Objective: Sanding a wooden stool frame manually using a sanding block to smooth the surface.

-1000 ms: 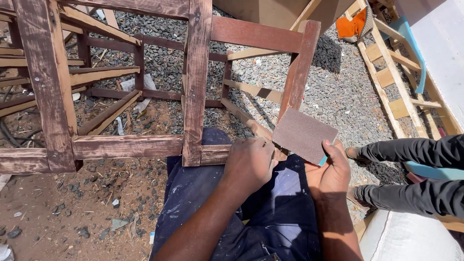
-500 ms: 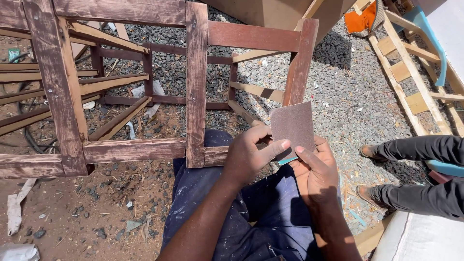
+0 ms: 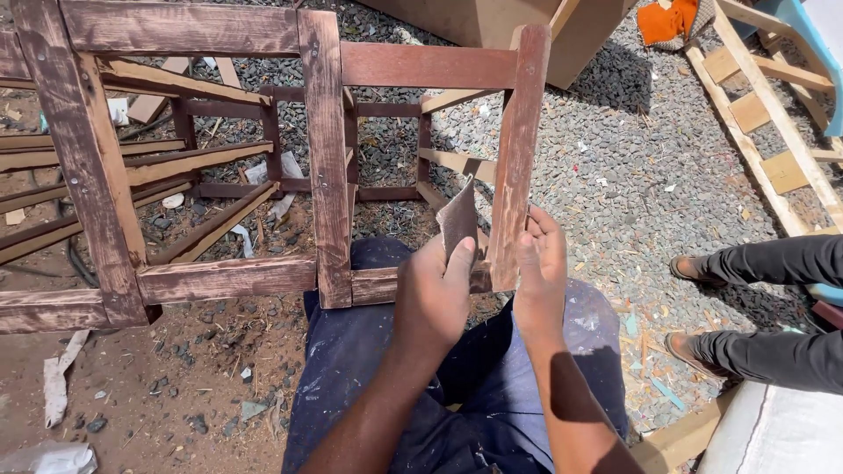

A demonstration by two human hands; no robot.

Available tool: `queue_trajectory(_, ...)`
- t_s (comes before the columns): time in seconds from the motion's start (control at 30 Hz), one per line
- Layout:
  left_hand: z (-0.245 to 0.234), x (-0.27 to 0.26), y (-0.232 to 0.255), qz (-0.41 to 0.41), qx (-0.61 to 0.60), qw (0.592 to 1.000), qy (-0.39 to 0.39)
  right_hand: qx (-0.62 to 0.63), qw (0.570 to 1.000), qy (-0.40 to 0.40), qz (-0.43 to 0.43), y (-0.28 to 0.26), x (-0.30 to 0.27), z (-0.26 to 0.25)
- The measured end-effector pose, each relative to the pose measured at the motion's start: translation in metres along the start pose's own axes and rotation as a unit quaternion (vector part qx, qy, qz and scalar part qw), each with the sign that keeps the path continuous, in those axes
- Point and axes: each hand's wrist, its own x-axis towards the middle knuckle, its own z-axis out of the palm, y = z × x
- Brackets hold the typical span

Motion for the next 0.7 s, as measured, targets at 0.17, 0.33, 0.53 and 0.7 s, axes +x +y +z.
queue_trajectory(0.17, 0.035, -0.008, 0.016, -0.052, 0.024, 0.998, -0.039, 0.021, 0.991, -0.133, 0.005, 0.028, 0.001, -0.012)
queue_trajectory(0.33, 0.034, -0.007, 0.056, -0.106, -0.040, 0.991, -0.074, 0.012, 0.984, -0.178, 0.025, 0.035, 0.002, -0.017)
queue_trajectory(0.53, 0.037, 0.007, 0.035, -0.102, -0.056, 0.993, -0.028, 0.132, 0.975, -0.175, 0.046, 0.038, 0.005, -0.014)
queue_trajectory(0.7, 0.040, -0.001, 0.036, -0.095, -0.056, 0.994, -0.019, 0.132, 0.973, -0.177, 0.059, 0.034, 0.004, -0.015)
